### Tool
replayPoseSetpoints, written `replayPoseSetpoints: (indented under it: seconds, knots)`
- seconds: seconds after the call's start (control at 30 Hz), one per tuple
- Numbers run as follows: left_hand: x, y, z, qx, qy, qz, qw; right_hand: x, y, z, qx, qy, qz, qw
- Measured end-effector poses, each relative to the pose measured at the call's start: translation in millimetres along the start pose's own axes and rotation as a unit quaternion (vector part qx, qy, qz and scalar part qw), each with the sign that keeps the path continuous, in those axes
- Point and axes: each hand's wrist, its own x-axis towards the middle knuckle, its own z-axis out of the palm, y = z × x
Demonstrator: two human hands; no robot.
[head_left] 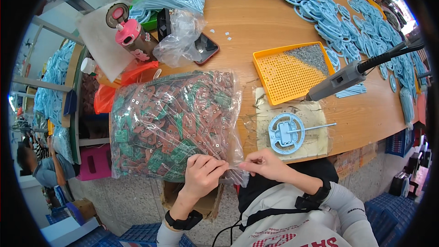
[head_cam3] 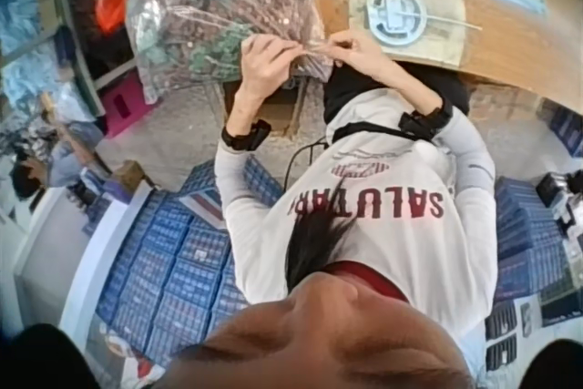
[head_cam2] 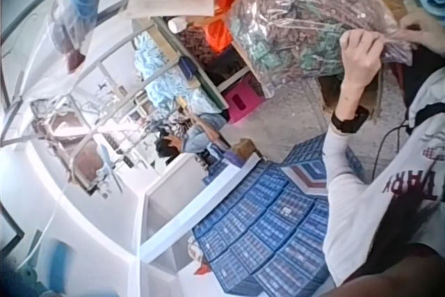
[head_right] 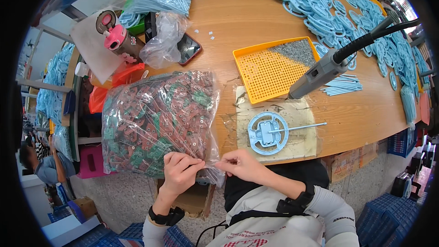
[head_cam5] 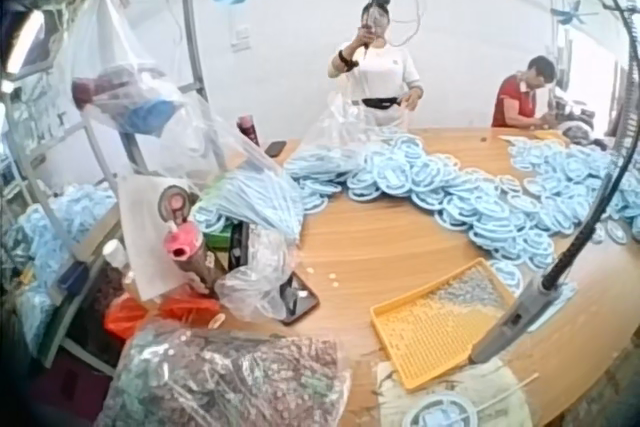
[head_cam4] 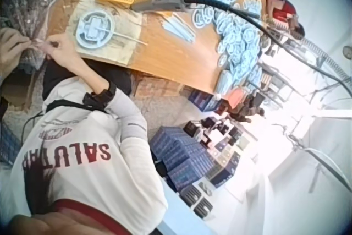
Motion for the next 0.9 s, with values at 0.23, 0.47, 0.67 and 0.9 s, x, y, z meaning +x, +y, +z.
replayPoseSetpoints:
  seconds: [0.23,0.47,0.67,0.9]
  knots:
    - [-5.0,1.0,-6.8,-0.022,0.022,-0.011,0.999,-28.8,-25.9,-7.7,-0.036,0.038,-0.001,0.999]
    - [3.0,8.3,-5.6,0.01,0.035,0.019,0.999,6.5,-23.3,5.2,-0.295,0.102,-0.094,0.946]
    - [8.5,10.6,-8.5,0.032,-0.015,0.013,0.999,15.4,-7.5,8.7,-0.182,0.077,-0.073,0.978]
    - [3.3,7.8,2.9,0.03,-0.008,0.052,0.998,18.5,-5.7,-11.1,-0.126,0.041,-0.053,0.99]
